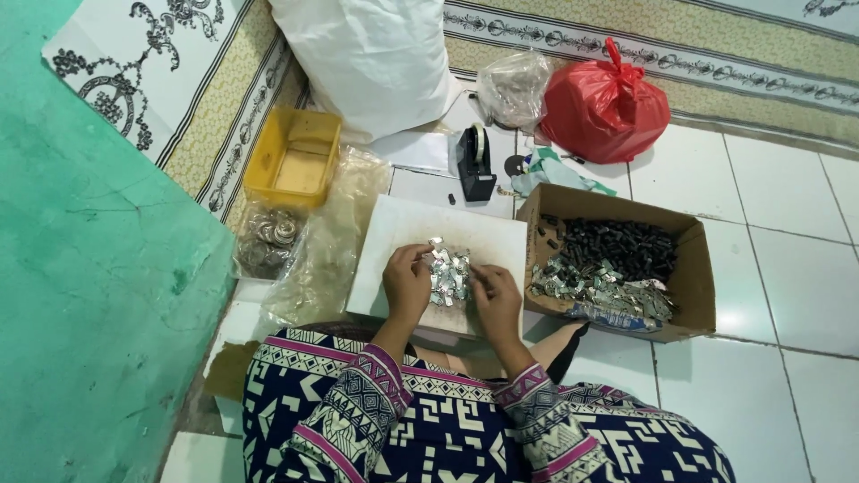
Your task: Picking small metal parts from a box and arranging them on a white board.
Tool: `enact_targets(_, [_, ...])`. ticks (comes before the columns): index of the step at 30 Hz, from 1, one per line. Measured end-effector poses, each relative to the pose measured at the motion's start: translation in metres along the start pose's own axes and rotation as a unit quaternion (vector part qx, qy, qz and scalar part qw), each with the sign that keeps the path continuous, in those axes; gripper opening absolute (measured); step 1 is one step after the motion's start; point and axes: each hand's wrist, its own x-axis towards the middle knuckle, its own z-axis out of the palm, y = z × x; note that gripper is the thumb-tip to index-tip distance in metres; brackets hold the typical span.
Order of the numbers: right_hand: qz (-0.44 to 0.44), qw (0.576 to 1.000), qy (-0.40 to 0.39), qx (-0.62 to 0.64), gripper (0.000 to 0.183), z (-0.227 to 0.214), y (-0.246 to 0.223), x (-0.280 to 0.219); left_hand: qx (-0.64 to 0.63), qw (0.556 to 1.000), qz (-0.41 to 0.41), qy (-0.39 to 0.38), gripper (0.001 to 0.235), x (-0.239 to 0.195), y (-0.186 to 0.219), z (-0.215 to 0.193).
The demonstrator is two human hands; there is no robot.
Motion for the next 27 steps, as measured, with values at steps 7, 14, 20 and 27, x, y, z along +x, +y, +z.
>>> enact_targets(7, [0.117,0.992,-0.014,0.037,0.022,-0.076,0.033,0.04,0.011,0.995,0.1,-0.002,0.027,-0.013,0.016,0.008])
enact_targets(14, [0.152,0.983,-0.063,-0.078,0.024,-0.173,0.102,0.064,0.033,0.929,0.354,-0.103,0.021,-0.026,0.042,0.041])
enact_targets(20, [0.207,0.958,-0.065,-0.189,0.024,-0.21,0.173,0.062,0.036,0.912,0.345,-0.219,0.019,-0.033,0.078,0.103])
enact_targets(27, [0.283,0.897,-0.151,-0.304,0.026,-0.196,0.223,0.077,0.033,0.876,0.242,-0.417,0.019,-0.039,0.081,0.208])
